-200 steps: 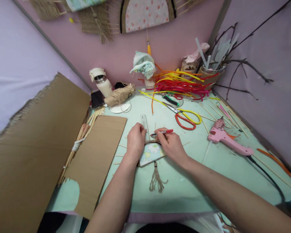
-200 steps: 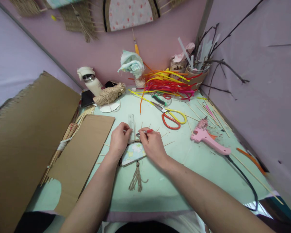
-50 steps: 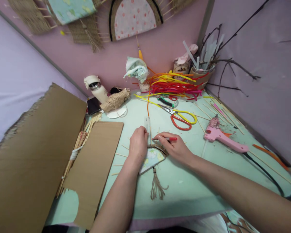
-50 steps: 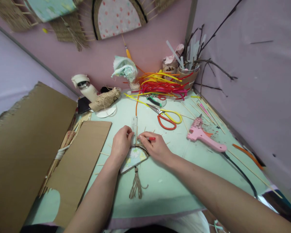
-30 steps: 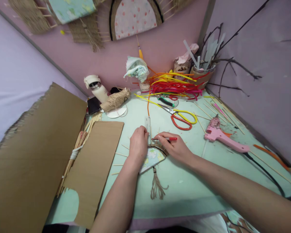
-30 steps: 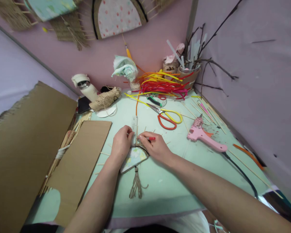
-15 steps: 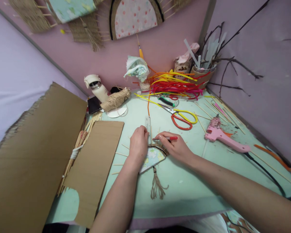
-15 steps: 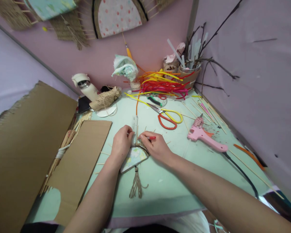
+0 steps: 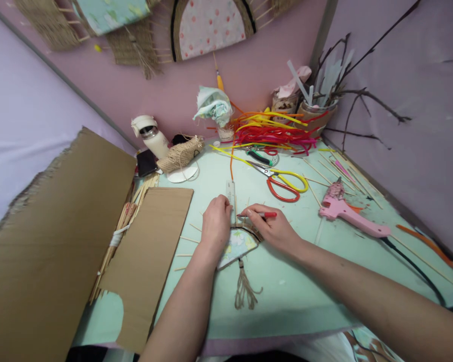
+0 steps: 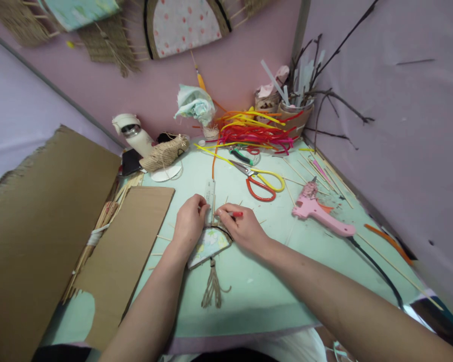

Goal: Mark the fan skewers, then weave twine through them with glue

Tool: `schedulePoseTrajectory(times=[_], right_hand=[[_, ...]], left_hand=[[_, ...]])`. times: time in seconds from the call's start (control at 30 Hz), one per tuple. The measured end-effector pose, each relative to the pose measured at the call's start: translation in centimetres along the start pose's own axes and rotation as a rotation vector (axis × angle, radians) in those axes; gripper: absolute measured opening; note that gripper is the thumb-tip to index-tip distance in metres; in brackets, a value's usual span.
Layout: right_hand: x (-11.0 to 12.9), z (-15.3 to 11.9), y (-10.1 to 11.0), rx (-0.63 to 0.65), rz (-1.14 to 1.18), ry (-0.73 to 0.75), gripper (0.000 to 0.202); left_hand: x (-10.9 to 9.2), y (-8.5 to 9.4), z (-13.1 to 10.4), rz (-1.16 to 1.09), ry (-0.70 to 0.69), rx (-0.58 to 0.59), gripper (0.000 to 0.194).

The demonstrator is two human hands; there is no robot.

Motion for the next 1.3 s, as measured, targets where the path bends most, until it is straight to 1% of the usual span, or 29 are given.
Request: schedulePoseTrajectory(times=[0.3,0.5,1.13,1.3], right_hand=[[-0.15,-0.04,-0.08,0.007,0.018,-0.001,0.032],[-0.03,0.01,0.05,-0.009,-0.021,-0.011,0.033],[-0.10,0.00,-0.06,0.006,-0.012,0.014,0.033],[0.29,0.05,0.37,-0.035,-0.031,0.003,0.032]], left_hand=[[0.01,-0.05,0.10,0.020,0.002,0.002,0.007],[0.05,-0.02,0.00,0.017,0.005,-0.003,0.007],[-0.02,-0.05,0.00,0.028,-0.002,0.003,0.007],[0.04,-0.06,0.06,0.017,0.001,0.002,0.007]])
Point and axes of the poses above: each hand's wrist, its own z-axis towards the middle knuckle, its own y-axis out of the back of the hand, x = y × z, the point moved 7 cm from there along z, towards the middle knuckle, and after that the axes turned 11 degrees about z, right-handed, at the moved point
